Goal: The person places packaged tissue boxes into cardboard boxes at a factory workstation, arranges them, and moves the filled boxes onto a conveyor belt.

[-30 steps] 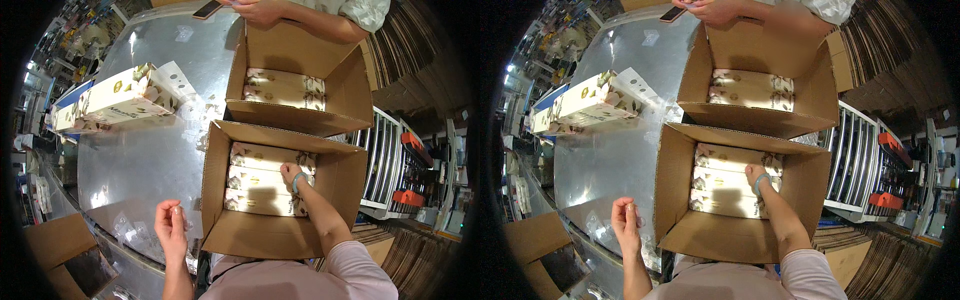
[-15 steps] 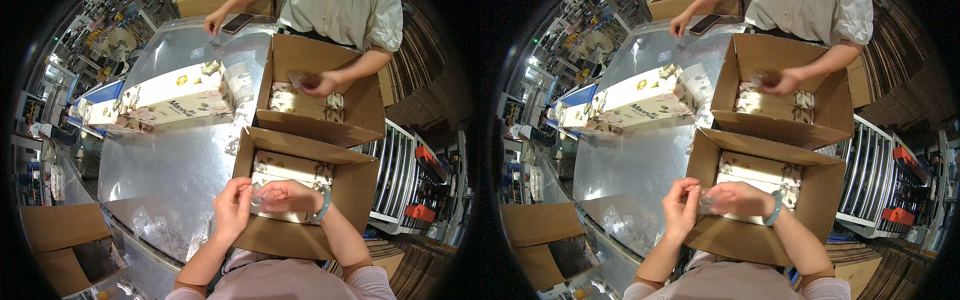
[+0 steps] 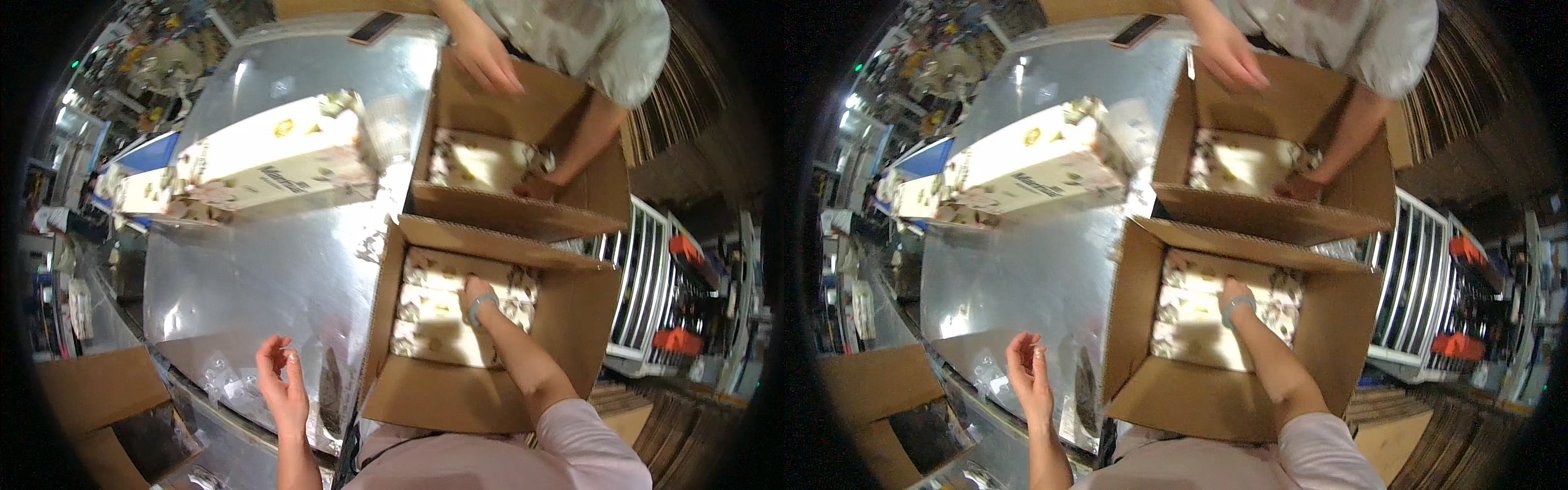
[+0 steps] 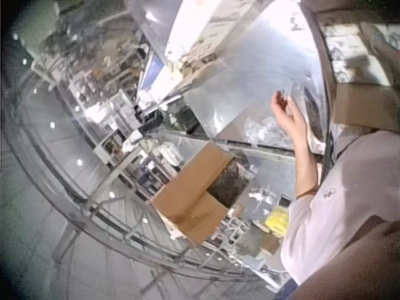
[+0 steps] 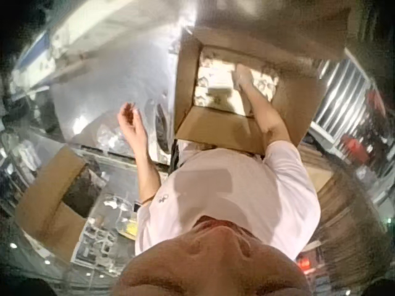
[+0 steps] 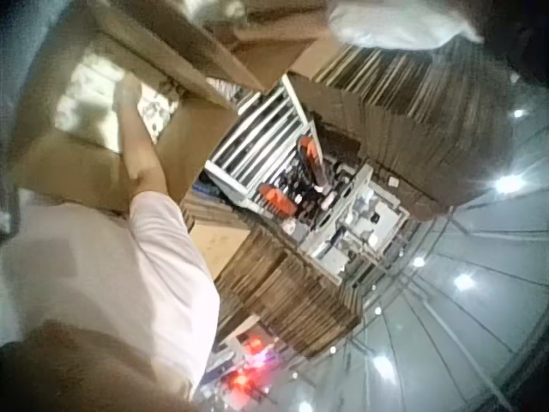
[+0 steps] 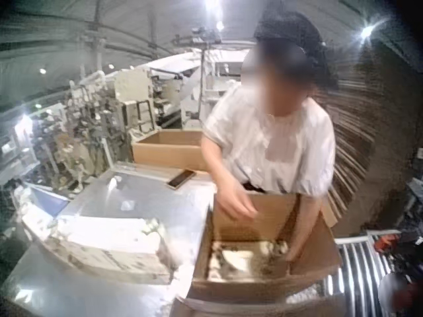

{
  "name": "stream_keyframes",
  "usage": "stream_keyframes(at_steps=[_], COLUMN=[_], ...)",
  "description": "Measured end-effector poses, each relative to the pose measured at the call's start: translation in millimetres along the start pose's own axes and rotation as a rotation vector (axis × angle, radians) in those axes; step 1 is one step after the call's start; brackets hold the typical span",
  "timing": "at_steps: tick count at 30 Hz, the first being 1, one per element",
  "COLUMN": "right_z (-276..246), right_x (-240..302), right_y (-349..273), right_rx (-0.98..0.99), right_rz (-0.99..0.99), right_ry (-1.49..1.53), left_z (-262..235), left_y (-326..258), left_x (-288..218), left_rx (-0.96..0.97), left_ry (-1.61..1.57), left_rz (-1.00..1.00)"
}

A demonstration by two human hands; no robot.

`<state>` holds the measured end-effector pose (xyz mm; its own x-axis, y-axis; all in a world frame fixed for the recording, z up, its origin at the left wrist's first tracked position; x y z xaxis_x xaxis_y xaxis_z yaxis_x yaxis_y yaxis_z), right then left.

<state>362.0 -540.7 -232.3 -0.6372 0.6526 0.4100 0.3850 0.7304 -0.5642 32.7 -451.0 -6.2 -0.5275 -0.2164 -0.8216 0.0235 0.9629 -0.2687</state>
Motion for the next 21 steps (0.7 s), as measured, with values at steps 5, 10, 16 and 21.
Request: stream_keyframes(at_steps=[5, 10, 16, 21], right_z=[-63.3, -207.4, -213.2, -214.6], right_x=[50.7, 241.7, 335.8, 359.6], right_y=[-41.5, -111.8, 26.5, 13.3], right_rx=[0.129, 0.291, -0.647, -0.099], right_rz=[-0.476, -0.983, -1.147, -0.764], right_ry=[-0.225, 0.156, -0.717, -0.686], left_z=[-42.5, -128.4, -127.5, -108.3], left_y=[80.1, 239.3, 401.4, 337.7], left_x=[-30.5, -71.8, -70.7, -72.9], left_rx=[-0.194, -0.462, -0.440, -0.477], left_ry=[0.193, 0.512, 0.777, 0.641], left_rz=[0.238, 0.343, 0.023, 0.142])
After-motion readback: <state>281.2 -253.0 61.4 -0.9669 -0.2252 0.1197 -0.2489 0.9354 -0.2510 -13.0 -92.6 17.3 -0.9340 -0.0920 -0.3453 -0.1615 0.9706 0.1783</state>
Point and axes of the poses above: each hand's wrist, its own y-axis towards the middle knuckle, its own z-axis out of the palm, x = y × z, the point moved 1 cm from there along y, towards the middle knuckle, and after that the axes turned 15 degrees about -z, right-handed, at the moved point
